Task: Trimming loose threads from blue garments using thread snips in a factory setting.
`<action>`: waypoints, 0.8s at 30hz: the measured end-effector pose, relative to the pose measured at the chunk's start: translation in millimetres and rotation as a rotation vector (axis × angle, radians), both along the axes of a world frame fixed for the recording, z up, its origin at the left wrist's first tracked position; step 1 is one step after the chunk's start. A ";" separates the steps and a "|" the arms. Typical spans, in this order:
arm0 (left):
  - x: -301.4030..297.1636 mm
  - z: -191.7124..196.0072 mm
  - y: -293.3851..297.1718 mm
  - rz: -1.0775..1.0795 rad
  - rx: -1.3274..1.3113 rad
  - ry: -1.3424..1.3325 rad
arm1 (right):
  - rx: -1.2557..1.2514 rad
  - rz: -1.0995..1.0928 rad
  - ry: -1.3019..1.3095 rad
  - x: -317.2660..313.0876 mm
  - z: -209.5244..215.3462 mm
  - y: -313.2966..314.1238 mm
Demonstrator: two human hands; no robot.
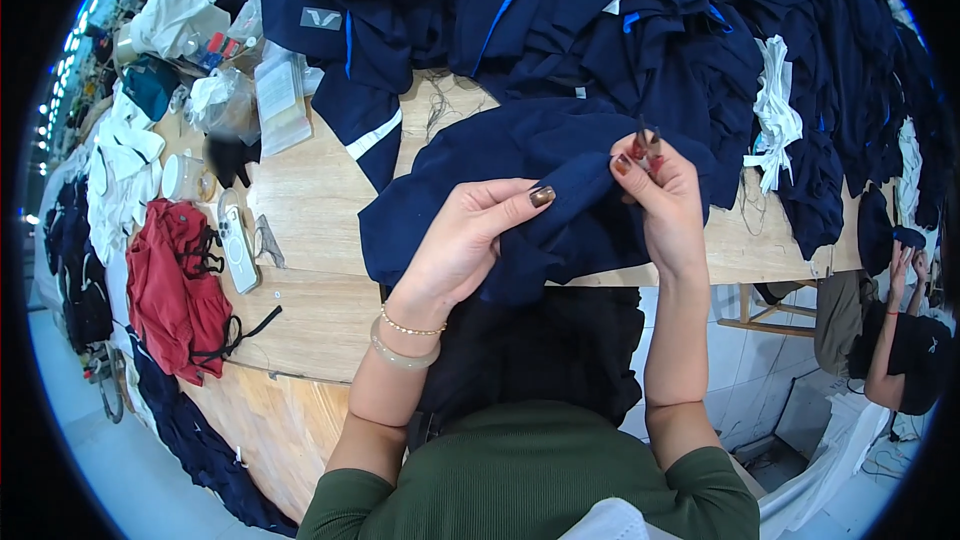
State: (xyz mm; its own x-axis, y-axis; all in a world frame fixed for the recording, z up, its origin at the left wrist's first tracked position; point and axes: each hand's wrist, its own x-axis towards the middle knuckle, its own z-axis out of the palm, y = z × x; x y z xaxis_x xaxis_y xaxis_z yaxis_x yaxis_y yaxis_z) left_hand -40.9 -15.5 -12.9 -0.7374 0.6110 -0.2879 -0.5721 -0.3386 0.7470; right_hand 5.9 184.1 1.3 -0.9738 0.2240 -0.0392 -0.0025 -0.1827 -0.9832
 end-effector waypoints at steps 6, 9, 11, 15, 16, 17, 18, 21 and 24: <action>0.4 -0.1 -6.7 0.004 -0.009 -0.101 | 0.138 -0.034 0.048 -8.4 -7.4 -2.9; 2.2 4.7 -3.0 0.048 0.018 -0.146 | 0.170 -0.064 0.106 -3.3 -1.2 -7.5; 3.2 9.1 -1.6 0.063 0.022 -0.147 | 0.248 -0.012 0.181 4.3 0.8 -7.8; 4.2 5.7 -1.2 0.071 -0.021 -0.140 | 0.319 0.121 0.202 8.1 0.0 -18.4; 5.3 8.1 1.9 0.068 -0.018 -0.140 | 0.497 0.136 0.284 5.6 -5.1 -17.1; 7.4 13.6 7.3 0.099 -0.055 -0.143 | 0.435 0.118 0.308 7.2 -5.8 -16.8; 8.6 17.3 8.6 0.138 -0.095 -0.145 | 0.368 0.107 0.335 7.2 -3.2 -19.6; 7.8 2.8 1.8 0.082 -0.119 -0.052 | 0.181 0.014 0.236 9.8 -0.2 -16.7; 9.3 5.4 4.1 0.102 -0.116 -0.055 | 0.224 0.001 0.250 7.4 0.1 -15.4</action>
State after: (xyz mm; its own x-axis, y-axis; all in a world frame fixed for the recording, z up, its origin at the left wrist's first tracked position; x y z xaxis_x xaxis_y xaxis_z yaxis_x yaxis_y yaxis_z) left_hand -31.6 -11.4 -7.4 -0.7750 0.4939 -0.3942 -0.5806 -0.3103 0.7528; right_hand 13.3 168.7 1.5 -0.9471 0.1994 0.2514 -0.2490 0.0374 -0.9678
